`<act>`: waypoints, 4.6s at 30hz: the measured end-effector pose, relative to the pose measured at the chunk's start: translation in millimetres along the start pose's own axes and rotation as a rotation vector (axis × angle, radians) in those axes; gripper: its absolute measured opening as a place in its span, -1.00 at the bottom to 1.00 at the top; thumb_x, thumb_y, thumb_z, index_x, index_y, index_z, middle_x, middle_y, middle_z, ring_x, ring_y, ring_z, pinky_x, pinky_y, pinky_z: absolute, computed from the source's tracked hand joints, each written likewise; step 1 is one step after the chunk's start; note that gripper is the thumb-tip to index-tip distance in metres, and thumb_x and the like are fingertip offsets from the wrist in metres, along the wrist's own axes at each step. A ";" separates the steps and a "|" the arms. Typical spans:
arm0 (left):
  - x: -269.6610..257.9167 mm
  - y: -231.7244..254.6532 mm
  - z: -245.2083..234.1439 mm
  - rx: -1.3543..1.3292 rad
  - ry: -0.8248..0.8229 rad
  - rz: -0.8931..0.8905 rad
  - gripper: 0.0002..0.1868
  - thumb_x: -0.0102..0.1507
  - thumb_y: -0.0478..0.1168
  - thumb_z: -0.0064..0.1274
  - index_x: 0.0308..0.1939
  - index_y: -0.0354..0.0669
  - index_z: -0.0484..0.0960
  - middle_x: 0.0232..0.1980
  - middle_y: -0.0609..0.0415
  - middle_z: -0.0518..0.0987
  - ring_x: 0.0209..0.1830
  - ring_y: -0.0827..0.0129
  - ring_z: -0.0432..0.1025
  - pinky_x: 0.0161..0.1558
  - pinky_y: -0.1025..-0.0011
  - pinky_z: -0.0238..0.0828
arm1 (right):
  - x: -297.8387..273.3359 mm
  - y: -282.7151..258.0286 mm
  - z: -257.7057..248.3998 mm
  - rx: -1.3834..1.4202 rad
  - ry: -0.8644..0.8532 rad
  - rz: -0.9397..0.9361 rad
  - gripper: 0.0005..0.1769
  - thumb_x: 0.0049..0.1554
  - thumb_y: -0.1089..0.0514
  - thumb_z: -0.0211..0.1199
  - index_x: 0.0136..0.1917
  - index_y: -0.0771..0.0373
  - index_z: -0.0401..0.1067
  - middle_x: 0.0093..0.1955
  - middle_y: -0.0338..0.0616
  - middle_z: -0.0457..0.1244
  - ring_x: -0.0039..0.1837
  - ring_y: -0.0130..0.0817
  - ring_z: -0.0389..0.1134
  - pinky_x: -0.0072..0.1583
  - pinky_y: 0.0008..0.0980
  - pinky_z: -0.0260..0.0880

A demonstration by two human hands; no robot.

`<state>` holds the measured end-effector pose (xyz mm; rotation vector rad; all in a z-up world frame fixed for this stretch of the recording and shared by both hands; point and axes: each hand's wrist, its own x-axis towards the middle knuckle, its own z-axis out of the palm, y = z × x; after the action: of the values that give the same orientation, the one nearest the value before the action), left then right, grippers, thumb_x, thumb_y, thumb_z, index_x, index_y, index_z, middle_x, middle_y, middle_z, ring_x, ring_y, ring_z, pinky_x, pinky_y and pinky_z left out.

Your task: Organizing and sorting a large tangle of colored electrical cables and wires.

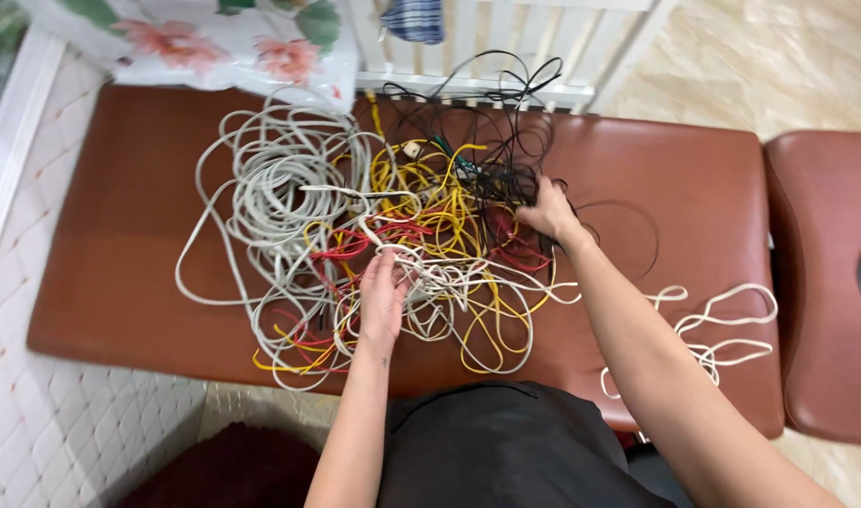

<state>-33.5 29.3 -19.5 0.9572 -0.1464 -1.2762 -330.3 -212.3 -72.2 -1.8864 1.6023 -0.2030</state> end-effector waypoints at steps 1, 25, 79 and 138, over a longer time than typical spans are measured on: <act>-0.8 3.9 2.5 -0.007 0.015 0.015 -0.76 0.43 -0.11 -0.02 0.00 -0.22 0.56 -0.13 0.05 0.59 -0.13 0.37 0.51 -0.03 0.32 0.54 | 9.2 -21.7 -2.8 -0.004 -0.013 -0.018 0.17 -0.15 -0.09 0.52 0.55 0.42 0.07 0.40 0.39 0.18 0.44 0.17 0.24 0.42 -0.12 0.27; 3.5 29.2 39.7 -0.019 0.030 0.062 -0.71 0.37 -0.05 0.07 -0.01 -0.20 0.62 -0.11 0.14 0.61 -0.13 0.44 0.52 -0.04 0.40 0.55 | -154.3 -143.3 -59.5 0.255 -0.216 -0.503 -0.59 0.34 -0.01 0.09 0.31 0.27 0.42 0.17 -0.02 0.36 0.16 -0.22 0.39 0.15 -0.24 0.37; -55.0 91.9 117.3 0.574 -0.777 0.157 -0.61 0.43 -0.07 -0.02 0.24 -0.21 0.57 0.04 0.20 0.65 0.07 0.58 0.51 0.18 0.53 0.41 | -192.5 -227.6 -120.1 1.263 -0.160 -0.416 -0.49 0.37 0.14 0.16 0.50 0.40 0.28 0.24 0.05 0.34 0.20 -0.34 0.38 0.30 -0.33 0.42; -4.6 -41.4 21.1 -0.141 -0.183 -0.083 -0.85 0.39 -0.18 -0.07 -0.25 -0.07 0.54 -0.04 0.00 0.58 -0.01 0.22 0.46 0.08 0.10 0.52 | -166.8 -94.3 -68.5 0.696 -0.326 -0.051 -0.61 0.36 -0.01 0.07 -0.02 0.32 0.56 -0.24 -0.29 0.33 -0.16 -0.53 0.30 -0.02 -0.46 0.35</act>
<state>-78.0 23.1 -32.4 0.7320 -0.1581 -1.4315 -327.3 -78.6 81.1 -1.3329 1.0729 -0.3943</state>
